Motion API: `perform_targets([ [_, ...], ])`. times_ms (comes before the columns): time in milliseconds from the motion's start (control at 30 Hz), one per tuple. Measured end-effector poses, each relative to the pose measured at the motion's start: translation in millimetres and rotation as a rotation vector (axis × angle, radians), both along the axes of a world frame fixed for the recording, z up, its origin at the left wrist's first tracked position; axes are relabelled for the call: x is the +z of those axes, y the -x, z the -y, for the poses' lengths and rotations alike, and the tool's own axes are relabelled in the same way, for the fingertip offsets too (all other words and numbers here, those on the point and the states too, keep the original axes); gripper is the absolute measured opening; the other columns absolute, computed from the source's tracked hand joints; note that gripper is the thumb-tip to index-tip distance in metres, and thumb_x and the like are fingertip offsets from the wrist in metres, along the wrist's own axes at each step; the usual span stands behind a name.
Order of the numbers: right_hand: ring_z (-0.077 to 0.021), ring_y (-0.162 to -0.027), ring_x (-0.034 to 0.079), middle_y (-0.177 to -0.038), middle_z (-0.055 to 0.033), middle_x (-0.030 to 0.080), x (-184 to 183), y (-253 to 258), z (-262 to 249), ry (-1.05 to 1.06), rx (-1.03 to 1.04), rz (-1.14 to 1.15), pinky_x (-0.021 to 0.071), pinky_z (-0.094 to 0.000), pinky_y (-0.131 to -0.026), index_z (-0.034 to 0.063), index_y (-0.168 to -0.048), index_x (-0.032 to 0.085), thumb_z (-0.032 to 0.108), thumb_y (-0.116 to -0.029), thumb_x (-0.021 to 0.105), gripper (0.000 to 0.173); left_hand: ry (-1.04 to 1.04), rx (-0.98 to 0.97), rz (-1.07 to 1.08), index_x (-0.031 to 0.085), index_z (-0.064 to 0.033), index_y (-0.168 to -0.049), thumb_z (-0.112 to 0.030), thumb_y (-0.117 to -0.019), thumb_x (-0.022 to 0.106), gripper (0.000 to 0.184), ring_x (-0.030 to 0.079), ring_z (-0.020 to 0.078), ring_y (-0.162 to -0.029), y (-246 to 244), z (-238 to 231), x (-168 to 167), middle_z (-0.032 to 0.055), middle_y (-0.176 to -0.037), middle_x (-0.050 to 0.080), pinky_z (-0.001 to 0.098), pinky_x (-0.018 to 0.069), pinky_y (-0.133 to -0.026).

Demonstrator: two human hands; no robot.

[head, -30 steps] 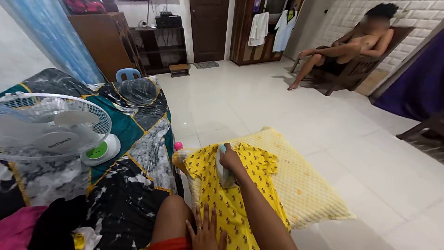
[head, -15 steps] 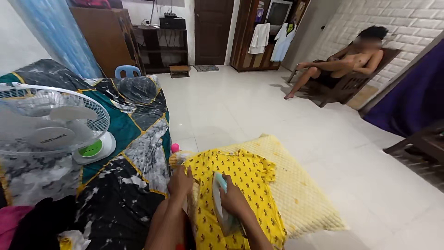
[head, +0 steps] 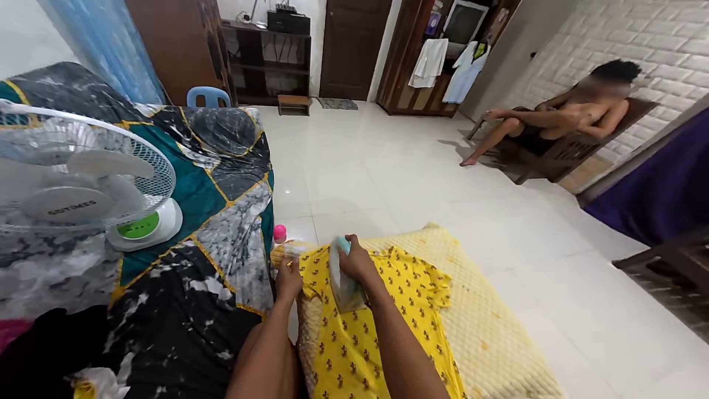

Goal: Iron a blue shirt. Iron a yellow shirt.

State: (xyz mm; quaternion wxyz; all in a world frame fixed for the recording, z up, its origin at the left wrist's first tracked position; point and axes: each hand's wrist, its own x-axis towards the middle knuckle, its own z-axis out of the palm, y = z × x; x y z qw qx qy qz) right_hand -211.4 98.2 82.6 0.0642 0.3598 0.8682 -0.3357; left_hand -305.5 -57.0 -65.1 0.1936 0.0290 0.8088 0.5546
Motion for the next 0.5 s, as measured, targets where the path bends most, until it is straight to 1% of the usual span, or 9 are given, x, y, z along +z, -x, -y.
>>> perform_targets([
  [67, -0.0346, -0.105, 0.072, -0.119, -0.0196, 0.070, -2.5, 7.2, -3.0, -0.002, 0.001, -0.002, 0.0574, -0.0553, -0.090, 0.0174, -0.159, 0.032, 0.031, -0.1050, 0.053, 0.060, -0.052, -0.005, 0.052, 0.057, 0.0028, -0.133, -0.039, -0.1082, 0.050, 0.049, 0.064, 0.0378, -0.114, 4.9, 0.6, -5.6, 0.0272, -0.125, 0.064, 0.0566, 0.0506, -0.099],
  [133, -0.0351, -0.106, 0.071, -0.120, -0.0198, 0.070, -4.0, 3.6, -1.0, -0.005, -0.007, 0.005, 0.0568, -0.0557, -0.092, 0.0185, -0.160, 0.031, 0.033, -0.1060, 0.052, 0.060, -0.085, -0.023, 0.086, 0.058, 0.0026, -0.133, -0.039, -0.1077, 0.052, 0.049, 0.063, 0.0367, -0.116, 6.9, 1.1, -7.6, 0.0263, -0.126, 0.063, 0.0556, 0.0498, -0.101],
  [233, -0.0351, -0.101, 0.072, -0.115, -0.0194, 0.071, -1.7, -19.9, 15.2, -0.024, -0.036, 0.024, 0.0578, -0.0559, -0.088, 0.0198, -0.160, 0.031, 0.035, -0.1063, 0.051, 0.059, -0.083, -0.053, 0.073, 0.058, 0.0030, -0.131, -0.038, -0.1078, 0.052, 0.048, 0.064, 0.0361, -0.115, 7.7, 0.1, -6.0, 0.0260, -0.124, 0.064, 0.0549, 0.0503, -0.100],
  [333, -0.0350, -0.096, 0.073, -0.111, -0.0188, 0.072, 3.9, -55.9, 44.3, -0.021, -0.058, 0.068, 0.0586, -0.0557, -0.085, 0.0208, -0.160, 0.030, 0.033, -0.1062, 0.051, 0.059, -0.019, -0.066, 0.059, 0.057, 0.0027, -0.134, -0.039, -0.1082, 0.050, 0.050, 0.062, 0.0370, -0.121, 5.1, 1.0, 2.4, 0.0265, -0.129, 0.063, 0.0551, 0.0479, -0.105],
  [400, -0.0347, -0.093, 0.073, -0.107, -0.0183, 0.072, 2.8, -74.2, 58.2, -0.030, -0.064, 0.076, 0.0591, -0.0553, -0.084, 0.0200, -0.160, 0.029, 0.032, -0.1061, 0.051, 0.060, 0.043, -0.068, 0.045, 0.056, 0.0019, -0.135, -0.041, -0.1083, 0.048, 0.051, 0.062, 0.0378, -0.122, 3.5, 0.2, 7.2, 0.0261, -0.130, 0.063, 0.0555, 0.0480, -0.105],
  [500, -0.0337, -0.090, 0.073, -0.105, -0.0177, 0.072, 0.6, -74.4, 59.2, -0.039, -0.059, 0.084, 0.0594, -0.0546, -0.082, 0.0202, -0.161, 0.029, 0.032, -0.1057, 0.052, 0.061, 0.104, -0.078, 0.023, 0.054, 0.0010, -0.136, -0.043, -0.1082, 0.047, 0.052, 0.063, 0.0378, -0.121, 2.9, -1.4, 8.3, 0.0253, -0.129, 0.063, 0.0560, 0.0493, -0.104],
])
